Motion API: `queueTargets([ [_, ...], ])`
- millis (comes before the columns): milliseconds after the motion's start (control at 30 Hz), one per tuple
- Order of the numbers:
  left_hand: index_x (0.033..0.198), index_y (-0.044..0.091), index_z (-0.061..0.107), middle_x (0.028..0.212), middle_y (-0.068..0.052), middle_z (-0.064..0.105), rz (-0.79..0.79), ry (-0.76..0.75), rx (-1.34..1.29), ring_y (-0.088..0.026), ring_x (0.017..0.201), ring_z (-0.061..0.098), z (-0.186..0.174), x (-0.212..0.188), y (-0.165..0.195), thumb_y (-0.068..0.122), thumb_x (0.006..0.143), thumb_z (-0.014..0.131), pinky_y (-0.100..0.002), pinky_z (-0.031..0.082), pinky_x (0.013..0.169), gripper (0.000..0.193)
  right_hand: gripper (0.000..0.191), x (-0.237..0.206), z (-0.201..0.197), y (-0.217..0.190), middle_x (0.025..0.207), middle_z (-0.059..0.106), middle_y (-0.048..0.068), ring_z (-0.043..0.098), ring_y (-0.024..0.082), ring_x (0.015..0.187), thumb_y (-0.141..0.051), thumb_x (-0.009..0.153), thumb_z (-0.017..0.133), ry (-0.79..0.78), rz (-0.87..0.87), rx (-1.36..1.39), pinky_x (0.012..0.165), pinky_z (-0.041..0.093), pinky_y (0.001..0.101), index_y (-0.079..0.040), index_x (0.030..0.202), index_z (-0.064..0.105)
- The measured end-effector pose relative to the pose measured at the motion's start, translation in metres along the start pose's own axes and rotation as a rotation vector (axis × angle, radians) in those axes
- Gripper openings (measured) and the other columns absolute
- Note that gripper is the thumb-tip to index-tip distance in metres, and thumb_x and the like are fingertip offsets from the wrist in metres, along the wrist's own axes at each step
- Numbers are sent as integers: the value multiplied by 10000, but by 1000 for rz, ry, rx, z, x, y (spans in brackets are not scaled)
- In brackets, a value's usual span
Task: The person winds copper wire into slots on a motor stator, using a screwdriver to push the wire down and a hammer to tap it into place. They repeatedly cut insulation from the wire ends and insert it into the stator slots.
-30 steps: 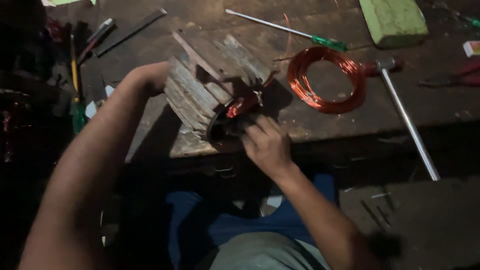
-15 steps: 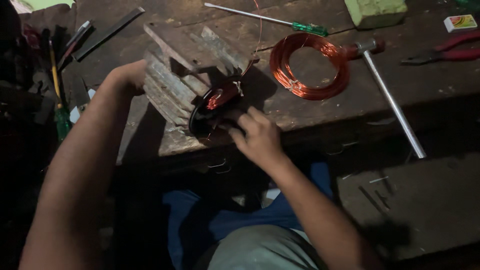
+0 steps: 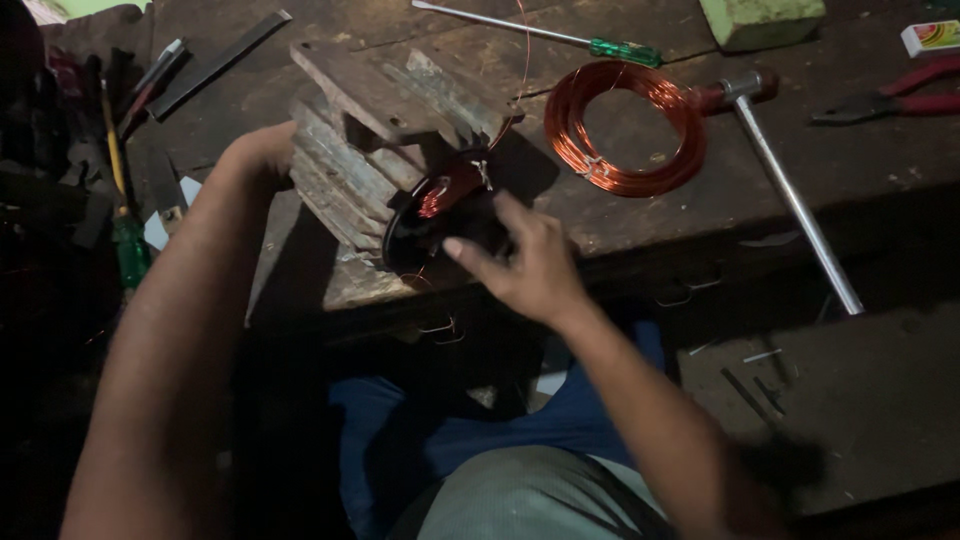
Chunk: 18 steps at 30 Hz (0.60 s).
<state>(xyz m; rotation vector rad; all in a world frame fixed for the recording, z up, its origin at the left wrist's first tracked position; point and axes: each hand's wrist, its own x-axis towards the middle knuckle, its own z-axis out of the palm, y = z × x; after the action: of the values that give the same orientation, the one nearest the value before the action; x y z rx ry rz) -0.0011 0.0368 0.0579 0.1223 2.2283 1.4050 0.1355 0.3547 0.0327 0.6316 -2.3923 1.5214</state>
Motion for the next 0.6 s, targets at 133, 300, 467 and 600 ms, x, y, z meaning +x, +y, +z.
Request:
queueTargets([
  [133,1092,1,740,991,-160,730,-30,-4,-19,-274,847,707,-5,3,-2,102,803,744,-417,582,703,306,655,16,-8,-9,975,766,220,764,326,913,-533,859,753,-269,36,32,812,582,442,41,1168,695],
  [300,1104,0,735,991,-165,723,8,-26,-35,-277,835,699,-18,13,-22,94,796,750,-431,571,684,323,733,36,-8,-18,727,726,198,736,261,708,-622,808,796,-561,187,-209,750,587,416,30,1126,686],
  [467,1131,-2,731,1036,-155,735,-24,-57,0,-269,899,702,-19,13,-22,101,821,726,-423,565,759,326,601,41,-15,-16,706,707,80,660,170,600,-519,741,799,-609,426,353,551,524,354,-70,1134,723],
  [600,1146,10,732,1088,-138,753,-123,-59,64,-257,982,715,-16,5,-6,128,857,690,-401,564,863,315,524,26,-19,-7,735,682,51,624,160,654,-495,788,832,-496,82,64,592,492,348,-63,1073,750],
])
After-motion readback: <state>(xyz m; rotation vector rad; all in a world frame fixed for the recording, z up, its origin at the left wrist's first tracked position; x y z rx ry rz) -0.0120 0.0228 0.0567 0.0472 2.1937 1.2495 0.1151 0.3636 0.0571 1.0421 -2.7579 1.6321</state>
